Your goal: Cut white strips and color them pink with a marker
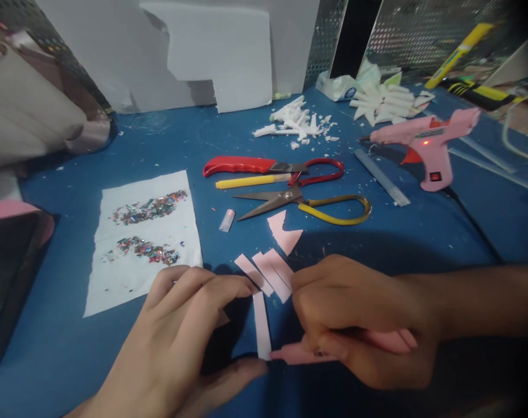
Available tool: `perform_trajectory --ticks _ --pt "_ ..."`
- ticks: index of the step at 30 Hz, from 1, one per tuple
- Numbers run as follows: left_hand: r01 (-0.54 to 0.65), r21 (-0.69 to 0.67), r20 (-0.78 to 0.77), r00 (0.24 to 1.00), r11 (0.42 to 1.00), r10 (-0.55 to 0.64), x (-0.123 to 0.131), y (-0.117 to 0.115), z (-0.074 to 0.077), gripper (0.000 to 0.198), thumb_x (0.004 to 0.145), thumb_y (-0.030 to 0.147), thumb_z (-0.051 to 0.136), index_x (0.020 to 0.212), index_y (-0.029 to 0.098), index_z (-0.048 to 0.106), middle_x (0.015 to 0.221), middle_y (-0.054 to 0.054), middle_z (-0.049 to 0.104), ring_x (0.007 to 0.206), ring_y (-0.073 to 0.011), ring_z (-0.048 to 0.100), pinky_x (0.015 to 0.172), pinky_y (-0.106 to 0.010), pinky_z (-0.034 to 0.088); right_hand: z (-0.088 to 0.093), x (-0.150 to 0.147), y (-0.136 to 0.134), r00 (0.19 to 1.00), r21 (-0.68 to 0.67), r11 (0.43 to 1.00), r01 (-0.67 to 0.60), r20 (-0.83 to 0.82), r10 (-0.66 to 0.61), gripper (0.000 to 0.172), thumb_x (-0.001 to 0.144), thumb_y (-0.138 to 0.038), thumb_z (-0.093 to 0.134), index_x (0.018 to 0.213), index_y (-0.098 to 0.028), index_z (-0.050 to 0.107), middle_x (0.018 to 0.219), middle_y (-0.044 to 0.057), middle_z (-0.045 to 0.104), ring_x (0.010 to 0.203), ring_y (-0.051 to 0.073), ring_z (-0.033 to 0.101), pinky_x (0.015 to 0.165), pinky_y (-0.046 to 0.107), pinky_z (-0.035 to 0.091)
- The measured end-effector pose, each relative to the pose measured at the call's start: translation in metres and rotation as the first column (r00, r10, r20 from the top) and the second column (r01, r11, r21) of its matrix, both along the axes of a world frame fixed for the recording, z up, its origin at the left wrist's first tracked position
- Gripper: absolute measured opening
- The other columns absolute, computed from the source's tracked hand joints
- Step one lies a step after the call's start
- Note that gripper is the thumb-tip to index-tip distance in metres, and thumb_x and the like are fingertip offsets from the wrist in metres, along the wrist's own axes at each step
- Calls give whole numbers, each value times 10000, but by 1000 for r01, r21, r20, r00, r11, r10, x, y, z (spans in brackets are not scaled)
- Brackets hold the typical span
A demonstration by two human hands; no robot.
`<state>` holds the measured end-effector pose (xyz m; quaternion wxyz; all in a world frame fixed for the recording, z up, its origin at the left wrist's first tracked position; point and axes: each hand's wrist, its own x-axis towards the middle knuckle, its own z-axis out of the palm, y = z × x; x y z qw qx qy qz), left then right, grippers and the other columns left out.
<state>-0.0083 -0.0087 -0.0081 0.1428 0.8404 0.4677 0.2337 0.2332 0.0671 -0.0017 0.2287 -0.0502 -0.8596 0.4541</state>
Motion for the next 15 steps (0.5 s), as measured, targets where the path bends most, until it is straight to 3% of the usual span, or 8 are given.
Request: perform_trajectory --ticks 4,15 --pt "-2 -6 1 1000 1000 2 0 1 1 466 824 456 653 1195 225 490 1019 -12 608 818 -169 556 752 -368 385 1 -1 1 997 -3 998 55 46 -54 131 779 -61 428 734 -182 411 642 -14 486 630 115 431 617 248 372" --pt "12 71 -106 994 997 -4 -1 -2 2 405 885 465 573 1200 224 490 999 4 648 834 -176 543 848 -364 339 -2 -2 1 999 -65 998 4 34 -2 123 759 -71 463 727 -178 412 646 -19 511 627 105 433 631 233 379"
